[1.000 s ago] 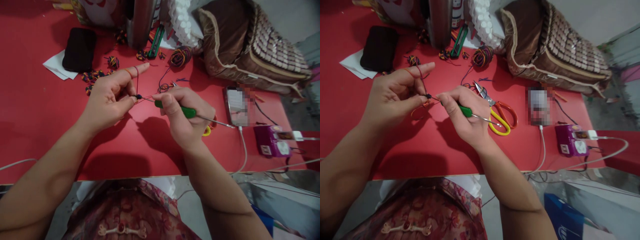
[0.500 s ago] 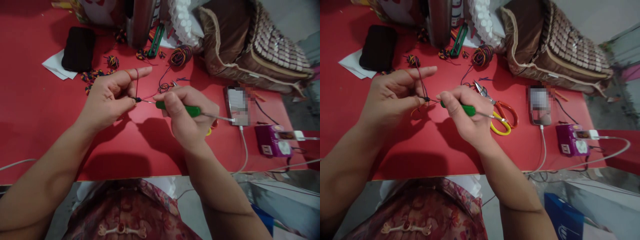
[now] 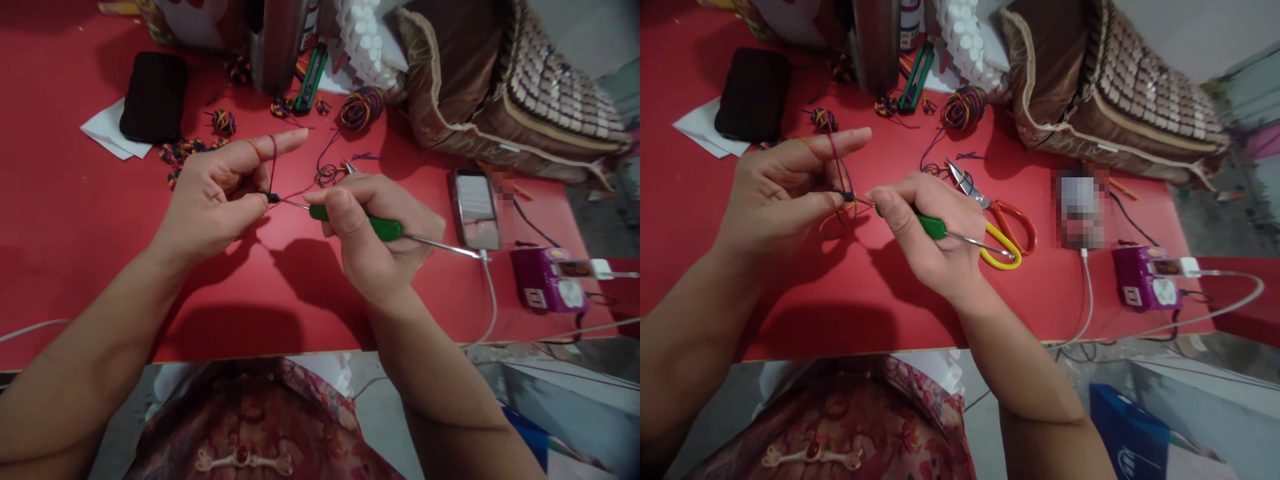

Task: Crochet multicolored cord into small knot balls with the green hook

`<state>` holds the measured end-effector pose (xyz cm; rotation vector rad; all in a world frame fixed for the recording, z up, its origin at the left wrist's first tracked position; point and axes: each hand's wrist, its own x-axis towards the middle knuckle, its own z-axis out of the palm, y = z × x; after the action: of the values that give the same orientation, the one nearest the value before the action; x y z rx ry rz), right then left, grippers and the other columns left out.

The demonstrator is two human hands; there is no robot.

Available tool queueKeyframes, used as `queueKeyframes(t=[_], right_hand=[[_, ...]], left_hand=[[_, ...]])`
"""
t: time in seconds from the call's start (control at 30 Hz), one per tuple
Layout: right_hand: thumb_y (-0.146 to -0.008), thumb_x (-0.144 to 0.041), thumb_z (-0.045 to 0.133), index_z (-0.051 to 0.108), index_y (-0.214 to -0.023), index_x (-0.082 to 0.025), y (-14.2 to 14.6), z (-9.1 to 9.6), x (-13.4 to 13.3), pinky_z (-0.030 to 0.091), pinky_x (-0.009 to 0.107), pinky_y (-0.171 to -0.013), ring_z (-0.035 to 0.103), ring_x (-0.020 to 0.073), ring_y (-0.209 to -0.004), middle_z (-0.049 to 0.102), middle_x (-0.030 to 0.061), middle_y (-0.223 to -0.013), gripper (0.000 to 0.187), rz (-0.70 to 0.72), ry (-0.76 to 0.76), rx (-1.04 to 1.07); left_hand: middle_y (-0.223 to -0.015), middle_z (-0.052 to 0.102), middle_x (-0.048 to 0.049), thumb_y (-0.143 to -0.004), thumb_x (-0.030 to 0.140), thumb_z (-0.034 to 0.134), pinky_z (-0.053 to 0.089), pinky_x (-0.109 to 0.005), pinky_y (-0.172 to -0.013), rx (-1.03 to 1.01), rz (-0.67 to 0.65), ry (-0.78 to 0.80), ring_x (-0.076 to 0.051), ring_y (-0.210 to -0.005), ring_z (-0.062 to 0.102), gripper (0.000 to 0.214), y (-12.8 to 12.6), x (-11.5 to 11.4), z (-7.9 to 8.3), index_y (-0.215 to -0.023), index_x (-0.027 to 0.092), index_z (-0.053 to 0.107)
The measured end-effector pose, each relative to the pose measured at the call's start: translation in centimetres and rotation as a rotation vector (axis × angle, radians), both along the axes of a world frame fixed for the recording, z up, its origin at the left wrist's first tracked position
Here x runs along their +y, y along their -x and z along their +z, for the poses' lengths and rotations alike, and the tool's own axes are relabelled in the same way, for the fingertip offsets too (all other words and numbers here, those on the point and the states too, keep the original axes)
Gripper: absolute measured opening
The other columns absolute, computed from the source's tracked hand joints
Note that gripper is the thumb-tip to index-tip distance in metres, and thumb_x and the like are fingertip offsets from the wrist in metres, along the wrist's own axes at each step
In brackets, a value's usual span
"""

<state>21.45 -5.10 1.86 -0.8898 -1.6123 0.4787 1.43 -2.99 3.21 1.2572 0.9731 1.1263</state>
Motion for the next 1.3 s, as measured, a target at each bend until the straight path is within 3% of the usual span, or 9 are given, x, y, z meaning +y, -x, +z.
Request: queueKeyframes(t=[0.1,0.23,0.37,0.5,0.57,0.77,0.97,1.17,1.3], right_hand=[[-0.109,-0.047,0.076,0.087,-0.089,-0.027,0.2,-0.2,0.2,0.057,0.032,-0.061,0.066,0.0133,-0.058,0.073,-0.0019,-0.069,0.030,0.033,0.100,0.145],[-0.102,-0.050,0.085,0.089,-0.087,-0.029,0.5,-0.4,0.7,0.048,0.030,-0.052,0.056,0.0110,-0.051,0.072,-0.0015,-0.068,0.027,0.114,0.256,0.379],[-0.095,-0.064,0.087,0.087,-0.080,-0.028,0.4,-0.4,1.4,0.030,0.029,-0.041,0.040,0.0092,-0.045,0.065,-0.0009,-0.060,0.039,0.161,0.361,0.483],[-0.089,-0.075,0.088,0.085,-0.081,-0.027,0.3,-0.4,2.1,0.017,0.030,-0.037,0.023,0.0084,-0.041,0.046,-0.0063,-0.049,0.049,0.239,0.483,0.536],[-0.086,-0.075,0.090,0.084,-0.082,-0.027,0.5,-0.4,2.2,0.018,0.029,-0.037,0.022,0.0080,-0.041,0.045,-0.0076,-0.049,0.049,0.283,0.522,0.562],[-0.090,-0.069,0.091,0.084,-0.083,-0.024,0.9,-0.4,1.7,0.028,0.026,-0.039,0.034,0.0074,-0.043,0.054,-0.0056,-0.054,0.046,0.325,0.512,0.551],[-0.102,-0.054,0.084,0.088,-0.091,-0.025,0.4,-0.4,0.7,0.040,0.025,-0.046,0.048,0.0079,-0.048,0.062,-0.0043,-0.062,0.031,0.287,0.446,0.441],[-0.096,-0.071,0.083,0.085,-0.089,-0.031,1.3,-0.6,1.4,0.037,0.030,-0.042,0.041,0.0113,-0.044,0.054,-0.0044,-0.057,0.040,0.183,0.473,0.551],[-0.094,-0.072,0.084,0.083,-0.093,-0.030,1.5,-0.8,1.9,0.038,0.029,-0.041,0.037,0.0096,-0.045,0.056,-0.0048,-0.061,0.042,0.218,0.555,0.617]], left_hand=[[-0.076,0.062,0.0044,-0.078,-0.002,0.075,0.053,-0.027,-0.060,-0.121,0.002,-0.059,-0.010,-0.062,0.055,0.055,-0.3,0.2,-0.3,-0.123,0.026,0.090],[-0.078,0.069,0.0028,-0.070,0.004,0.075,0.054,-0.024,-0.055,-0.354,-0.120,-0.021,-0.012,-0.064,0.063,0.060,-0.3,1.1,-1.2,-0.125,0.025,0.088],[-0.084,0.076,0.0015,-0.074,0.003,0.084,0.054,-0.025,-0.056,-0.396,-0.209,-0.036,-0.012,-0.062,0.063,0.059,0.0,1.9,-1.8,-0.126,0.028,0.088],[-0.085,0.078,0.0009,-0.084,0.017,0.099,0.056,-0.021,-0.060,-0.431,-0.240,-0.197,-0.010,-0.066,0.067,0.051,0.0,2.7,-3.0,-0.132,0.031,0.088],[-0.081,0.077,0.0016,-0.080,0.022,0.106,0.056,-0.019,-0.059,-0.443,-0.242,-0.220,-0.009,-0.065,0.068,0.055,-0.1,2.8,-3.5,-0.131,0.033,0.089],[-0.079,0.076,0.0011,-0.071,0.033,0.113,0.059,-0.024,-0.061,-0.381,-0.151,-0.039,-0.013,-0.065,0.071,0.053,-0.4,2.1,-3.7,-0.119,0.034,0.093],[-0.076,0.079,0.0020,-0.073,0.030,0.111,0.057,-0.026,-0.058,-0.415,-0.156,-0.076,-0.013,-0.062,0.067,0.054,-0.5,2.3,-4.1,-0.123,0.034,0.092],[-0.082,0.081,0.0043,-0.071,0.028,0.112,0.070,-0.031,-0.086,-0.429,-0.092,0.045,-0.018,-0.082,0.081,0.052,-0.8,1.4,-3.0,-0.119,0.031,0.091],[-0.082,0.081,0.0041,-0.074,0.025,0.110,0.068,-0.029,-0.085,-0.467,-0.077,0.043,-0.015,-0.080,0.079,0.048,-1.0,1.3,-2.6,-0.117,0.029,0.091]])
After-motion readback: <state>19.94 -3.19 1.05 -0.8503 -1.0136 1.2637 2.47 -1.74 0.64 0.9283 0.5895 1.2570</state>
